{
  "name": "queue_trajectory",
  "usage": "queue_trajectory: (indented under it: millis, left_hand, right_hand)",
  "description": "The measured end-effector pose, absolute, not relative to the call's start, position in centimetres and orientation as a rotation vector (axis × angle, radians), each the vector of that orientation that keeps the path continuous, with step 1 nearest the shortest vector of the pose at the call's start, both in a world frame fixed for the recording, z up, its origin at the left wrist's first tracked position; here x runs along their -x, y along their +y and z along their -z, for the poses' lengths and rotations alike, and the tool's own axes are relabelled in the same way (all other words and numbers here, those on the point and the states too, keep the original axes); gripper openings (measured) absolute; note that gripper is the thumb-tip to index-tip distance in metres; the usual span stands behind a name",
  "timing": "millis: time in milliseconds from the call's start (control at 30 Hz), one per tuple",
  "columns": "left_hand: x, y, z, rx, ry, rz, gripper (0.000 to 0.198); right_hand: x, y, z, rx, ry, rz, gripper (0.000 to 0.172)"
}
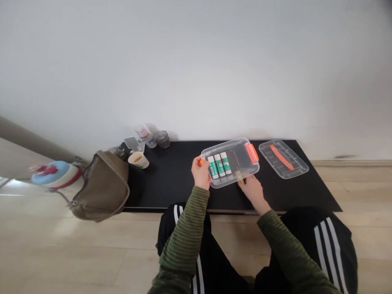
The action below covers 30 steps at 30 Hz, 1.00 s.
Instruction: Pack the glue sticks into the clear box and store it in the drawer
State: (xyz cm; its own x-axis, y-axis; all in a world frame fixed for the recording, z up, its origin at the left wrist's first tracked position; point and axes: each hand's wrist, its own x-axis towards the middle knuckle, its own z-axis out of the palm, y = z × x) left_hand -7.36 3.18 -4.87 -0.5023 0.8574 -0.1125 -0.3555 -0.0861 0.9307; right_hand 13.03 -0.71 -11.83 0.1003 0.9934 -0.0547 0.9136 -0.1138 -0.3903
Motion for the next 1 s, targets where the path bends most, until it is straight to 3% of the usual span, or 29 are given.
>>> queue_trajectory:
  millis: [233,367,567,767,900,1000]
  left_hand:
    - [7.4,3.2,4.7,-0.605,1.290,-1.724,0.032]
    - [7.3,3.1,4.6,-0.591,1.288,-1.728,0.031]
    - [7.3,3.1,4.4,-0.586,1.289,-1.735,0.032]
    - [7.1,2.9,4.3,-0.637,1.277,-1.691,0.031]
    - [6.9,2.6,4.4,-0.660,1.254,-1.672,0.030]
    - [6.8,2.5,4.4,-0.684,1.232,-1.649,0.029]
  right_hand:
    - [-13.8,-1.2,12.7,2.112,-1.812,-0.488,0.026]
    - [-15.8,-2.1,13.7,2.025,-1.450,-0.563,0.027]
    - [-17.5,-3.3,11.5,1.663,-0.886,-0.224,0.039]
    - [-15.2,-1.1,4.5,1.512,-1.378,-0.129,0.036]
    - [-13.0,1.6,2.4,1.846,-1.911,-0.221,0.024]
    - [-11.9,3.3,2.7,2.142,-2.134,-0.328,0.027]
